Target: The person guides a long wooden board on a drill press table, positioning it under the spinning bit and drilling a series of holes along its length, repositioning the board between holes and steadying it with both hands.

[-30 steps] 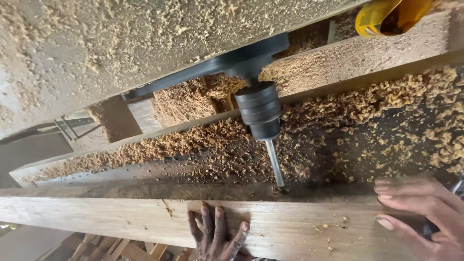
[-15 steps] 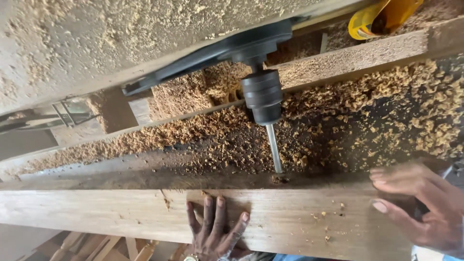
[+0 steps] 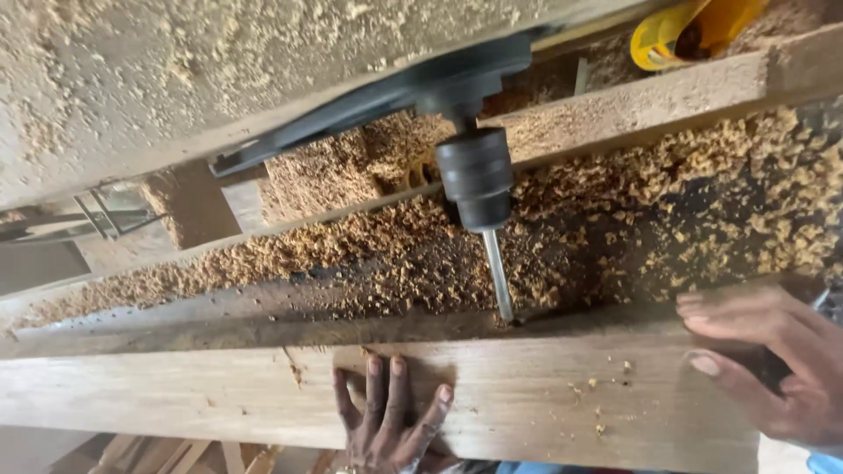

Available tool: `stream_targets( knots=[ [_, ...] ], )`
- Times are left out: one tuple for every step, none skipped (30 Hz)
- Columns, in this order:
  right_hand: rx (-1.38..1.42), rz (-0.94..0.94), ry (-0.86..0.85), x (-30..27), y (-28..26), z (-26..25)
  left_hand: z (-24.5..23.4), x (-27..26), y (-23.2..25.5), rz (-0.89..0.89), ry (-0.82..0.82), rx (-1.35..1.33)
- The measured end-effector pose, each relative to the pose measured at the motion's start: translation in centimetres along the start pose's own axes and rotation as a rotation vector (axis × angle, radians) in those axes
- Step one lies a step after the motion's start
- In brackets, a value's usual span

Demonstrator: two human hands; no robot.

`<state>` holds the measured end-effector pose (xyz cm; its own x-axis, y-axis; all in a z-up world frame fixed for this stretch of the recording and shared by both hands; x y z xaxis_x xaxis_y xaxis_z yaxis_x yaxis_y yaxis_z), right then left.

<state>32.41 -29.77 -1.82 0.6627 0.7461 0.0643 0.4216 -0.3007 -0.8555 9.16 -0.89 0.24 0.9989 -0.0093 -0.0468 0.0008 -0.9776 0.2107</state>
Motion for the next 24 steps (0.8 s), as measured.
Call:
stream_targets(
  knots=[
    [-0.007, -0.006, -0.022, 0.0, 0.1, 0.1, 0.1, 0.1, -0.3, -0.055, -0.01, -0.009],
    [-0.014, -0.013, -0.044, 0.1, 0.3, 0.3, 0.2, 0.1, -0.7, -0.11, -0.019, -0.018],
    [-0.01, -0.002, -0.048, 0.2, 0.1, 0.3, 0.1, 0.1, -0.7, -0.11, -0.03, -0.023],
    [0.004, -0.003, -0.025, 0.4, -0.2, 0.1, -0.2, 0.2, -0.5, -0.088, -0.02, -0.041],
    [0.012, -0.016, 0.007, 0.9, -0.3, -0.2, -0.4, 0.6, -0.5, -0.063, 0.002, -0.052],
    [0.011, -0.018, 0.01, 1.0, -0.5, -0.3, -0.5, 0.5, -0.6, -0.061, 0.005, -0.05],
    [0.007, -0.003, 0.0, 1.2, -0.4, -0.3, -0.3, 0.6, -0.8, -0.073, -0.019, -0.064],
    [0.003, 0.012, -0.011, 1.4, -0.2, -0.3, 0.0, 0.7, -1.1, -0.086, -0.042, -0.079],
    [0.005, 0.018, -0.01, 1.3, -0.4, -0.2, 0.0, 0.7, -1.3, -0.085, -0.048, -0.081],
    [0.019, 0.032, -0.002, 1.2, -0.4, -0.2, -0.2, 0.6, -1.0, -0.04, -0.041, -0.073],
    [0.033, 0.045, 0.007, 1.0, -0.5, -0.1, -0.3, 0.5, -0.7, 0.004, -0.034, -0.065],
    [0.035, 0.051, 0.007, 0.7, -0.3, -0.1, -0.3, 0.3, -0.7, 0.006, -0.039, -0.066],
    [0.036, 0.044, 0.004, 0.6, 0.0, -0.1, 0.0, 0.3, -0.7, 0.003, -0.053, -0.049],
    [0.036, 0.037, 0.0, 0.5, 0.2, -0.1, 0.3, 0.3, -0.8, 0.0, -0.067, -0.032],
    [0.04, 0.041, 0.0, 0.4, 0.1, -0.2, 0.1, 0.3, -0.6, 0.0, -0.072, -0.032],
    [0.035, 0.018, 0.011, 0.3, -0.4, -0.5, 0.0, 0.4, -0.5, -0.019, -0.086, -0.069],
    [0.023, -0.015, 0.03, 0.5, -0.7, -0.8, 0.0, 0.8, -0.7, -0.032, -0.087, -0.102],
    [0.018, -0.021, 0.038, 0.3, -1.5, -1.0, 0.0, 0.8, -0.7, -0.026, -0.078, -0.097],
    [-0.02, 0.083, 0.116, -0.3, -1.4, -1.9, 0.1, 0.8, -0.8, -0.041, -0.075, -0.079],
    [-0.058, 0.188, 0.195, -1.0, -1.4, -2.8, 0.1, 0.8, -0.9, -0.056, -0.072, -0.061],
    [-0.064, 0.179, 0.204, -1.2, -2.5, -2.3, 0.3, 0.7, -0.9, -0.05, -0.059, -0.057],
    [-0.037, 0.159, 0.313, -1.5, -3.6, -2.8, 0.5, 0.6, -1.0, -0.057, -0.048, -0.07],
    [-0.007, 0.134, 0.424, -2.0, -4.8, -3.2, 0.6, 0.4, -1.1, -0.065, -0.035, -0.081],
    [-0.011, 0.123, 0.433, -2.6, -5.3, -2.3, 0.6, 0.4, -1.1, -0.059, -0.022, -0.076]
  ],
)
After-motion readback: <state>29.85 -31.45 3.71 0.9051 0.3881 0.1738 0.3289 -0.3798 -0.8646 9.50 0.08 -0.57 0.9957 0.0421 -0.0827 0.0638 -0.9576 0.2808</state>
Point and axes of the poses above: each hand's wrist, its own x-axis towards the middle knuckle, its own z-axis out of the palm, y = z × x, the point moved 10 cm from there along x, towards the middle knuckle, and after that the axes turned 6 degrees about -z, right-handed, at the moved point
